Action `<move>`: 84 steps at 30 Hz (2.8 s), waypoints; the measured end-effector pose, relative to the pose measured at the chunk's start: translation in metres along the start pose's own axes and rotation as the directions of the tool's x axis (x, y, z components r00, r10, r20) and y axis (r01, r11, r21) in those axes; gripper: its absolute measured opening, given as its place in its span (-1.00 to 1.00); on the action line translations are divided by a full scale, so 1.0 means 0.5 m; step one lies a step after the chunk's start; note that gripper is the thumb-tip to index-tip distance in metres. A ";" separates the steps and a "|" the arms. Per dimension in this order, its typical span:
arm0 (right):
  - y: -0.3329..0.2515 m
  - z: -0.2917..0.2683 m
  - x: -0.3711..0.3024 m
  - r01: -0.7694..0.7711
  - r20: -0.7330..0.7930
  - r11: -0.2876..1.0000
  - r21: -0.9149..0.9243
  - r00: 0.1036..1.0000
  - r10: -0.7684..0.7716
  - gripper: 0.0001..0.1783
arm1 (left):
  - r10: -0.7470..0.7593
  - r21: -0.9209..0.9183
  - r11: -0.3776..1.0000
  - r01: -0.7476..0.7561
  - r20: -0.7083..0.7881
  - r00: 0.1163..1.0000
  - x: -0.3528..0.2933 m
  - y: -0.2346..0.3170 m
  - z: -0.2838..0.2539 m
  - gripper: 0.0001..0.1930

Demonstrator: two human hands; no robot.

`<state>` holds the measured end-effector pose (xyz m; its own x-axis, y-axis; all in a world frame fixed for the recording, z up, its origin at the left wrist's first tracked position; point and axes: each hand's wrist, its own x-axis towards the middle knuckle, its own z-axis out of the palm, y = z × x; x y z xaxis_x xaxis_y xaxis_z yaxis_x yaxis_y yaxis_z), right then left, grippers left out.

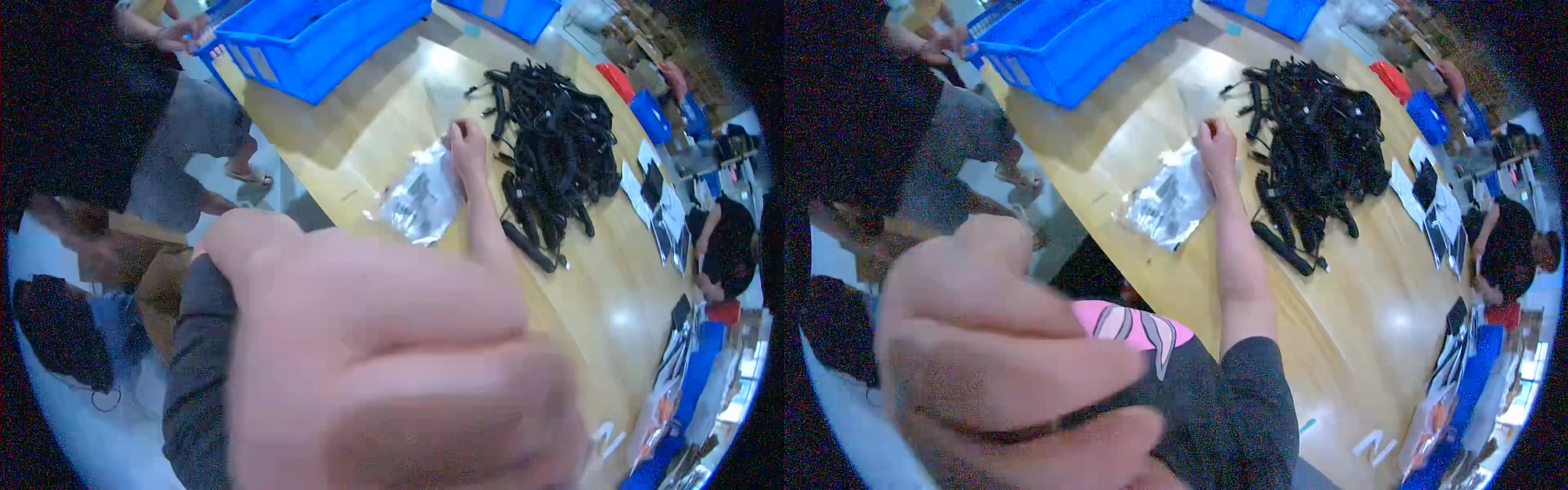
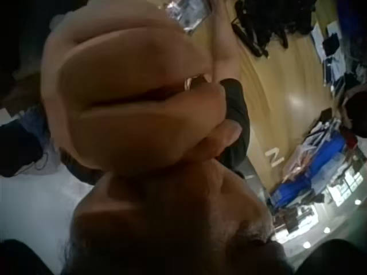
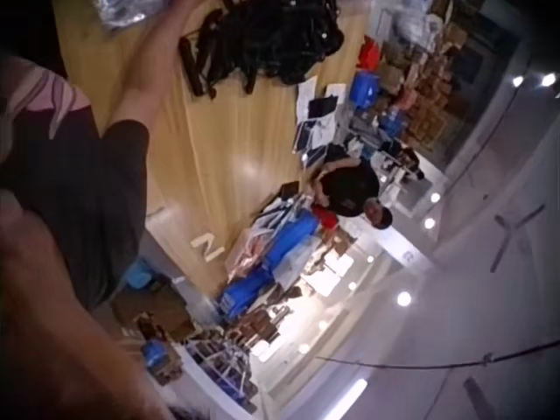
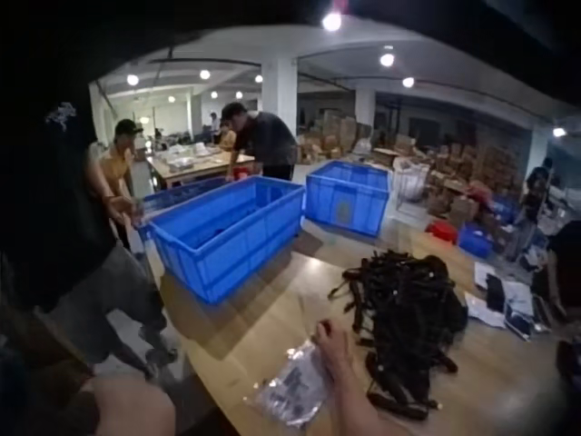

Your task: Manual packaging of black components into plastic bags in a factory setting.

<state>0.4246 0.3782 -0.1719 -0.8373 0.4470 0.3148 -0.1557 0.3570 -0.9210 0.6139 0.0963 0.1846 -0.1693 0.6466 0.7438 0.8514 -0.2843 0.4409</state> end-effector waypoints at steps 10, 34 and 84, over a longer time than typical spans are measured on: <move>-0.131 0.009 -0.061 0.295 0.094 0.887 -0.355 0.955 -0.280 -0.85 | 0.293 0.374 0.894 -0.247 -0.071 0.953 -0.119 -0.075 -0.025 -0.80; -0.273 -0.290 -0.315 0.332 0.266 0.490 -0.806 0.943 -0.201 -0.29 | -0.447 -0.115 0.881 0.458 0.109 0.888 -0.433 -0.328 0.141 -0.86; -0.104 -0.316 -0.273 0.284 0.233 0.245 -0.927 0.948 -0.216 -0.35 | -0.579 -0.091 0.807 0.584 -0.316 0.751 -0.483 -0.452 0.198 -0.83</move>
<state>0.6297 0.4281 -0.1307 -0.8825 0.1555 0.4440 0.2100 0.9747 0.0761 0.5118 0.0746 -0.1445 -0.7775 0.4265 0.4621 0.5426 0.0836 0.8358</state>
